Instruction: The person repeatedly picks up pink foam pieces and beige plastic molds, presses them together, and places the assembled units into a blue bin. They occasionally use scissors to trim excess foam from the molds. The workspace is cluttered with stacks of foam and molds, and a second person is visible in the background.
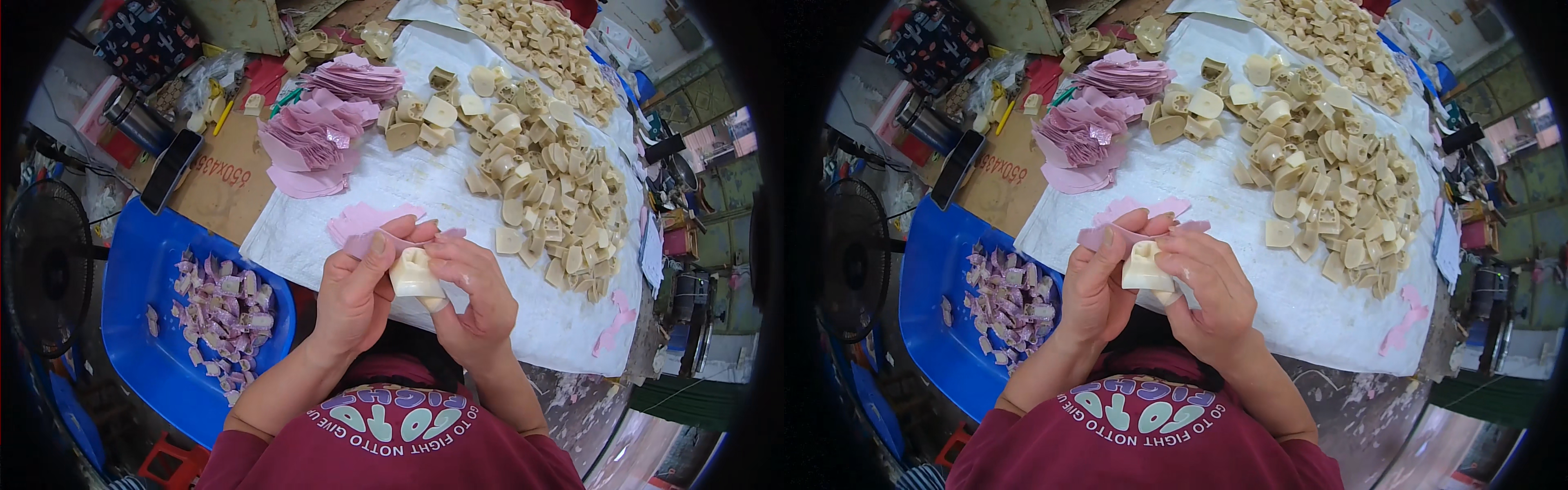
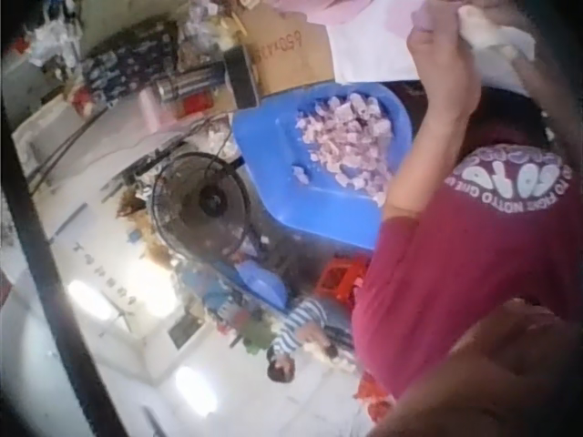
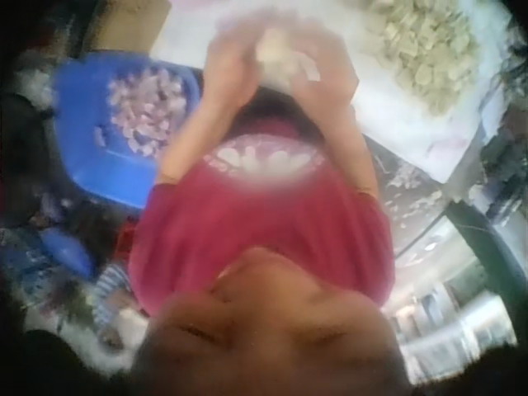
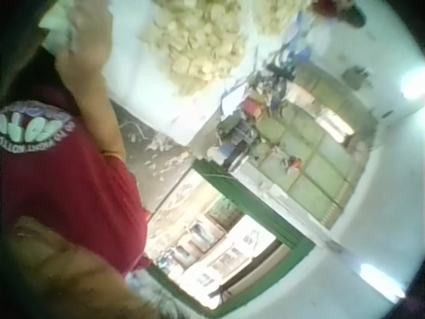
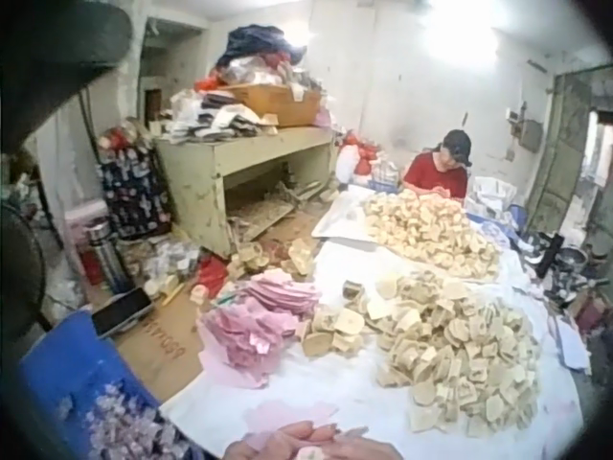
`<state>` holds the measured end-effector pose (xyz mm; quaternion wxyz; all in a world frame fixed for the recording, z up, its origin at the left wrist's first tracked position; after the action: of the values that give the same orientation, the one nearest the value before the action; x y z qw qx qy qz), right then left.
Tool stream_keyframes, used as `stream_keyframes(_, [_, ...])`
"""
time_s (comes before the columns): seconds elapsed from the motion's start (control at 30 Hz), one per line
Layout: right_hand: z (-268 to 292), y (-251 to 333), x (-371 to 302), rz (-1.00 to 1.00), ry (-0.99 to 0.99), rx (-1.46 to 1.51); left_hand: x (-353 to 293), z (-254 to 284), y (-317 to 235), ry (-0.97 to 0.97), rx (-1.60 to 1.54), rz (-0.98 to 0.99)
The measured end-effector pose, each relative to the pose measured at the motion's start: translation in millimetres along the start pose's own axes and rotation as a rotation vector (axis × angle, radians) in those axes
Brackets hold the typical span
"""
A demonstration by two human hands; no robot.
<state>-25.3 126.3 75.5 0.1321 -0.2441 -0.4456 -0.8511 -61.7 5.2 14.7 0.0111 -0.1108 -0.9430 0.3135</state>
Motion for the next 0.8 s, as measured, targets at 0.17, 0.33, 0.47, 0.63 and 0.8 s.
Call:
stream_keyframes(0.17, [3.4,2.6,-0.1,0.009,0.009,0.015,-3.5,-0.8,-2.3,0.060,0.065,-0.017])
stream_keyframes(0.33, [6.2,3.2,2.1,0.029,-0.002,-0.013,-4.6,-7.7,-2.8,0.021,0.070,-0.006])
stream_keyframes(0.47, [5.9,0.9,1.8,0.073,-0.012,-0.119,-2.9,-5.9,-4.6,0.078,0.138,-0.019])
stream_keyframes(0.63, [6.6,2.6,11.6,0.095,0.083,-0.314,1.7,7.6,-17.5,0.098,0.578,-0.116])
stream_keyframes(0.8, [1.7,0.9,15.9,0.050,0.203,-0.394,2.3,18.1,-10.2,0.037,0.400,0.065])
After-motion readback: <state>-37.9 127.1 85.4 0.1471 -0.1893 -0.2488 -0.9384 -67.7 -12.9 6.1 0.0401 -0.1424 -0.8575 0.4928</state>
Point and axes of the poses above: each hand's wrist, its own x-axis towards the middle knuckle, its own z-axis out of the back of the hand, y = z × x, the point moved 6 cm from there along x, towards the middle knuckle, and after that the axes turned 9 degrees about -z, right-handed, at the moved point
